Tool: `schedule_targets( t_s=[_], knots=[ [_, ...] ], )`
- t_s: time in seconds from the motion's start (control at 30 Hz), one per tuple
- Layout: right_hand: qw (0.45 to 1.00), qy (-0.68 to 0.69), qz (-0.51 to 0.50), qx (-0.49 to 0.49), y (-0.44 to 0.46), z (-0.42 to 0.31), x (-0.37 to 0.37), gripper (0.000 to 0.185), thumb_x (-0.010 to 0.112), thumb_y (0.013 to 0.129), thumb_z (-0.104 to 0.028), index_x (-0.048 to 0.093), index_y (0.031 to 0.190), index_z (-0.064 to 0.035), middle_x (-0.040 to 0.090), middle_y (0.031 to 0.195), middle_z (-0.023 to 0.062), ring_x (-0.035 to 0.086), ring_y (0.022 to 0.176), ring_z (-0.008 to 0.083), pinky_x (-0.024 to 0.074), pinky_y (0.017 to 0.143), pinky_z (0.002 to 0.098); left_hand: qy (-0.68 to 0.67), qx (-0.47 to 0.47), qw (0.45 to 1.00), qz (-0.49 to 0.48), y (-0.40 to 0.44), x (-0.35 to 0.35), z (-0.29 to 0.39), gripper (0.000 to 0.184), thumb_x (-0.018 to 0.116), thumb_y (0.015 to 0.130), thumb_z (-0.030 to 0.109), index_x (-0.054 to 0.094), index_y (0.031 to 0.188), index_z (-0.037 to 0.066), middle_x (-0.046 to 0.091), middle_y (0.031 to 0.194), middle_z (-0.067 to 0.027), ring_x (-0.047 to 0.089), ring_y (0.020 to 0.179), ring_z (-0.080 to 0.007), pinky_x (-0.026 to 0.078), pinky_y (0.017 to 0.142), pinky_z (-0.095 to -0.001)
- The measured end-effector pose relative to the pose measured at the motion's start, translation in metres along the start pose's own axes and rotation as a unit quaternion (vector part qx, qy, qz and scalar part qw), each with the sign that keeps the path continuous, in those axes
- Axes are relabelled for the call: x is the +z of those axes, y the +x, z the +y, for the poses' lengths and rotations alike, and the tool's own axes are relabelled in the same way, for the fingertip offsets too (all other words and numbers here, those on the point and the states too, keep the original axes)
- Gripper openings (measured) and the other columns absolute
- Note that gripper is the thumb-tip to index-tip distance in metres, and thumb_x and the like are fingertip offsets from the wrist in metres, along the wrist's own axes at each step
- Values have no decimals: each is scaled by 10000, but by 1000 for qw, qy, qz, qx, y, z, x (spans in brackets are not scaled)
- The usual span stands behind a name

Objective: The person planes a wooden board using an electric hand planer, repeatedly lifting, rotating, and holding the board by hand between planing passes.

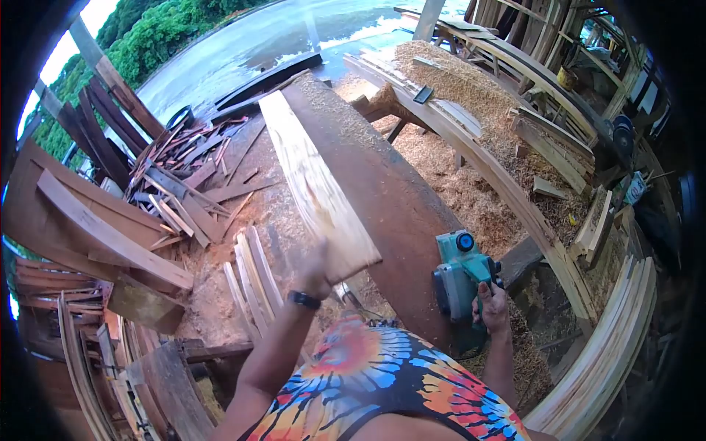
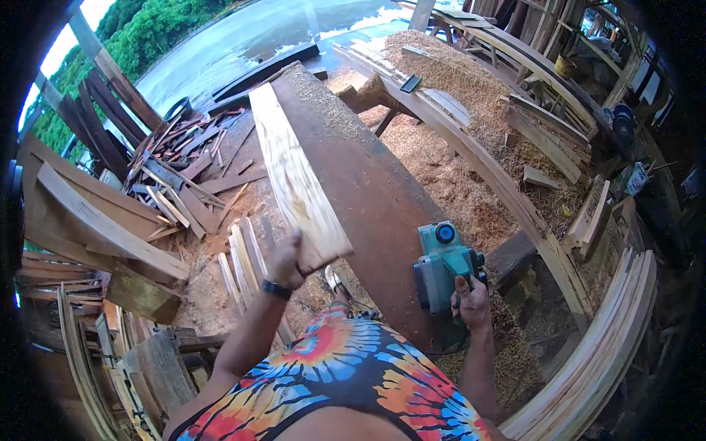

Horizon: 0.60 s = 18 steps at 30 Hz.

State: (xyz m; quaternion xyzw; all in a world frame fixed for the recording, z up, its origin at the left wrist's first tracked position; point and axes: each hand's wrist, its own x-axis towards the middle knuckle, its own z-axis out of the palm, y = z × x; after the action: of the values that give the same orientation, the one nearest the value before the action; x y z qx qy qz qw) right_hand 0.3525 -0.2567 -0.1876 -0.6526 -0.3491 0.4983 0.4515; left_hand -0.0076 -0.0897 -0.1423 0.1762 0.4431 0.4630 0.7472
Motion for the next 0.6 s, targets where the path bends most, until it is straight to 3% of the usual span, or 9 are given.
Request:
schedule_targets(
  t_s=[0.1, 0.2, 0.23, 0.27, 0.37, 0.43, 0.5, 0.6],
  knots=[
    [1000, 5, -11, -4, 2, 3, -2, 707, 576, 910, -682, 585, 1143, -14, 509, 584, 27, 506, 448, 113, 413, 432, 268, 24, 10, 999, 41, 79, -80, -92, 570, 392, 1082, 413, 410, 1411, -52, 592, 1336, -196, 651, 1149, -328, 583, 941, -489],
    [1000, 25, -5, 0, -1, -4, 1, 607, 614, 909, -652, 540, 943, -50, 523, 602, 25, 524, 473, 121, 424, 444, 273, 20, 0, 996, 84, 97, -87, -120, 622, 399, 1070, 465, 429, 1390, -67, 616, 1302, -191, 661, 1126, -328, 577, 945, -490],
    [1000, 26, -9, 2, -2, -6, 0, 602, 612, 913, -647, 539, 944, -51, 523, 603, 25, 523, 474, 123, 425, 444, 275, 11, -11, 995, 97, 95, -77, -119, 639, 404, 1065, 483, 439, 1381, -72, 625, 1288, -190, 664, 1119, -327, 577, 944, -489],
    [1000, 27, -12, 4, -3, -7, 0, 596, 611, 917, -642, 538, 945, -51, 523, 603, 26, 523, 474, 124, 425, 445, 277, 73, 1, 985, 159, 92, -66, -120, 694, 417, 1047, 542, 520, 1328, -83, 659, 1234, -191, 666, 1112, -320, 560, 938, -440],
    [1000, 26, -14, 11, -4, -4, -1, 592, 611, 919, -639, 539, 947, -51, 526, 611, 32, 521, 478, 128, 425, 445, 281, 366, 15, 912, 184, 153, -128, -165, 764, 341, 1035, 611, 587, 1267, -75, 716, 1016, -264, 713, 937, -351, 555, 783, -452],
    [999, 35, -16, 15, 0, -4, -1, 596, 609, 919, -641, 539, 951, -50, 530, 618, 38, 528, 490, 132, 430, 455, 283, 494, 35, 847, 196, 151, -115, -156, 775, 255, 1038, 612, 606, 1253, -44, 688, 954, -319, 678, 951, -450, 517, 826, -505],
    [998, 54, -21, 25, -2, -4, -3, 601, 602, 921, -644, 539, 959, -48, 535, 627, 45, 541, 510, 135, 443, 474, 283, 585, 81, 785, 188, 140, -91, -139, 755, 230, 1041, 598, 618, 1255, -14, 687, 985, -318, 662, 968, -480, 516, 842, -516],
    [999, 26, -35, 3, -5, -9, -3, 616, 591, 922, -654, 538, 968, -43, 537, 642, 46, 557, 542, 137, 460, 511, 283, 608, 85, 772, 163, 144, -81, -130, 759, 204, 1040, 595, 637, 1243, 4, 683, 1002, -326, 647, 998, -498, 501, 904, -538]
  ],
)
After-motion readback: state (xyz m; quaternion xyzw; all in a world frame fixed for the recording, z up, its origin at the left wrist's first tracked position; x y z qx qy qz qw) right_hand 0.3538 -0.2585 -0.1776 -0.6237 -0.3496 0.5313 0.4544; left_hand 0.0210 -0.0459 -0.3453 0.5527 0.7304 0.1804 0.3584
